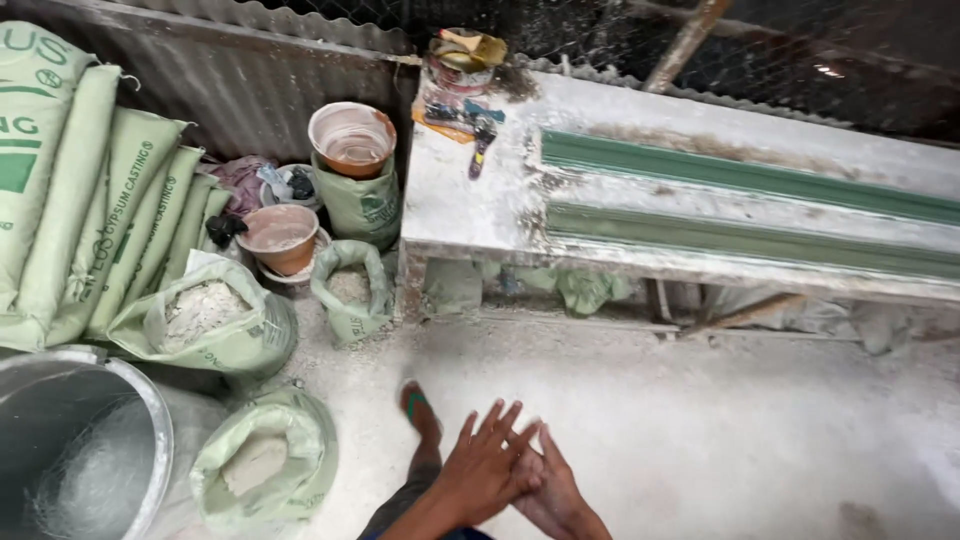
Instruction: Mix gypsum casting powder with water in a bowl to create a plaster paste for decorative moldings.
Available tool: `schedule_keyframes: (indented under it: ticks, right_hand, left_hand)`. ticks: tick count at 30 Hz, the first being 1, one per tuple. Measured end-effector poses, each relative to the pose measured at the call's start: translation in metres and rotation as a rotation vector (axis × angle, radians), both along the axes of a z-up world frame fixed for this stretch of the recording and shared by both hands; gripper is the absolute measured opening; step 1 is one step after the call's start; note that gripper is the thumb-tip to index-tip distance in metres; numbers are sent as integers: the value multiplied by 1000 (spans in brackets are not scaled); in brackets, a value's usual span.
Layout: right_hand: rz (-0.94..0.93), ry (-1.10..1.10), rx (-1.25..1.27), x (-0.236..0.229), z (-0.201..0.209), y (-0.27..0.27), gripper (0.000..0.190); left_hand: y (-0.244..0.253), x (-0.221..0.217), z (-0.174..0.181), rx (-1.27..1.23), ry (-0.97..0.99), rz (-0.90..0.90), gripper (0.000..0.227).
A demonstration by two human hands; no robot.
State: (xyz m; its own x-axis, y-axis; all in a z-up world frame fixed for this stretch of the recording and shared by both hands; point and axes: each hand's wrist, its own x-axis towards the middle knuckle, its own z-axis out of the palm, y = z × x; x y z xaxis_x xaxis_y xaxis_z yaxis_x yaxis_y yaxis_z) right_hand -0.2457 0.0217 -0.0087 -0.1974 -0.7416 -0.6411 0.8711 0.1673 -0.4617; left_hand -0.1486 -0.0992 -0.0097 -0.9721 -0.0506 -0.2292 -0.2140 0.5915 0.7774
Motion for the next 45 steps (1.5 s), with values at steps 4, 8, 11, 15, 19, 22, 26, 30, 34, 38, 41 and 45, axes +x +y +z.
schedule_keyframes:
  ticks: [4,8,11,15,19,22,26,30,34,38,41,45]
  right_hand:
    - [52,119,12,-56,-15,-59,75]
    - [84,258,52,-120,-11,-118,67]
    - [79,385,177,-171,-9,-166,62]
    - [152,582,282,-227,8,-236,54]
    - [223,761,175,-280,-28,-296,43]
    - [429,984,104,-316,-42,-343,41]
    - [493,1473,28,-365,-116,-408,42]
    - [433,1991,161,-389,-166,-465,52]
    - [453,2146,221,-388,-178,-475,52]
    - [362,2207,220,-385,-175,-484,46]
    - [423,2141,186,-381,-158,-486,45]
    - [402,2129,198,-382,-164,-491,45]
  left_hand:
    - [-85,-50,-66,-7,-234,205,73]
    - [-186,-92,-44,62,-426,198,73]
    - [-244,-117,-67,-55,-452,243,58]
    - [-303,-147,-73,-117,-242,404,56]
    - [-330,-180,-72,-81,-96,562,51]
    - [-339,-199,-53,186,-106,706,51]
    - [-348,-219,-76,295,60,1045,41]
    - [-389,-238,-125,400,205,1446,36]
    - [-434,-246,-173,630,169,1686,40]
    - [-511,-257,-233,770,50,1594,51]
    - [-569,-269,-306,972,42,1686,52]
    - [-652,-297,-367,1115,31,1756,53]
